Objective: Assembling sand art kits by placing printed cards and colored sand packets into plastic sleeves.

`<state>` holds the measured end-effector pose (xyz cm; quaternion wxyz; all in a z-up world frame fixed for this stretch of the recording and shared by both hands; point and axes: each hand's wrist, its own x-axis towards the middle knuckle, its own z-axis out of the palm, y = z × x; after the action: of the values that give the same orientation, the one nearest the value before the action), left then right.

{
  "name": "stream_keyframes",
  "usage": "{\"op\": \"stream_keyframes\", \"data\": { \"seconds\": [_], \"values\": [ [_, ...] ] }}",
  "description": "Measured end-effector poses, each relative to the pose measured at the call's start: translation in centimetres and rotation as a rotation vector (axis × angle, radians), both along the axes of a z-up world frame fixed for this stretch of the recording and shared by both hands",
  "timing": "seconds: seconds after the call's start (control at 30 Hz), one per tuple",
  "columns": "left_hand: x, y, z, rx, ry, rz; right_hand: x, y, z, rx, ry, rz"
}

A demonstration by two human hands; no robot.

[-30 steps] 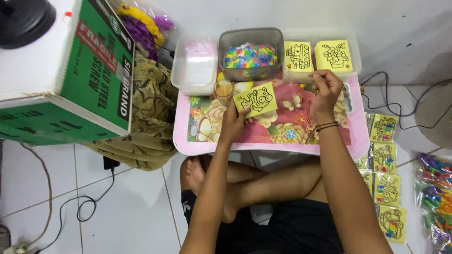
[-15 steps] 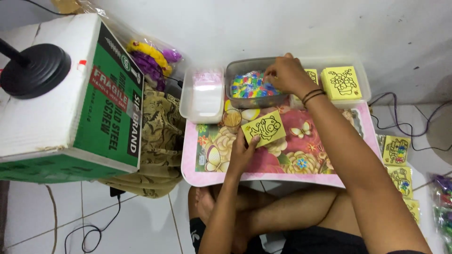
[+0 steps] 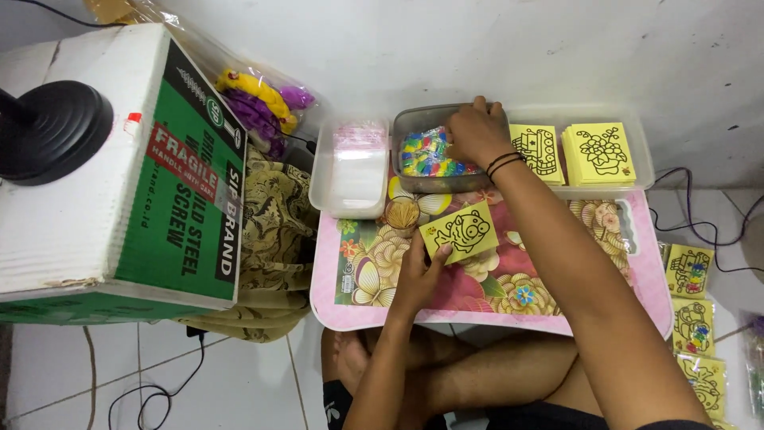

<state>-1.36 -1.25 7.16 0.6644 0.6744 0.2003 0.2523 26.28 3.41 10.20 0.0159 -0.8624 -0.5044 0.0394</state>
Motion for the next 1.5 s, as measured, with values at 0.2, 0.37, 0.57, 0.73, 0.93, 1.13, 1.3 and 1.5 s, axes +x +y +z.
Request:
{"op": "stream_keyframes", "data": {
  "seconds": [0.2, 0.37, 0.57, 0.73, 0.93, 1.13, 1.3, 1.5],
  "values": [
    [-0.1, 0.1, -0.7, 0.01, 0.054, -0.012, 0.2, -1.4, 1.3, 0.022, 0.186, -0.029],
    [-0.1, -0.1, -1.3, 0.022, 0.068, -0.011, -1.0, -5.4, 5.5, 0.112, 0.274, -0.028],
    [0.0, -0.1, -2.9, 0.02, 0.044, -0.013, -1.0, -11.6, 7.3, 0.369, 0.454, -0.005],
    [0.2, -0.3, -4.0, -0.038, -0.019, -0.023, -0.1, -18.4, 5.2, 0.596, 0.566, -0.089],
    [0.5, -0.1, -6.3, -0.085, -0.084, -0.054, -1.3, -24.9, 0.5, 0.772, 0.808, -0.157],
    [0.4, -0.2, -5.7, -0.07, -0.124, -0.12, -2.9, -26.9, -3.7, 1.032, 1.077, -0.215],
    [0.3, -0.6, -4.7, -0.085, -0.181, -0.154, -5.3, -27.3, -3.9, 1.027, 1.155, -0.238],
    [-0.3, -0.9, -4.1, -0.113, -0.163, -0.195, -5.9, -27.7, -4.8, 1.13, 1.289, -0.237]
  ]
}}
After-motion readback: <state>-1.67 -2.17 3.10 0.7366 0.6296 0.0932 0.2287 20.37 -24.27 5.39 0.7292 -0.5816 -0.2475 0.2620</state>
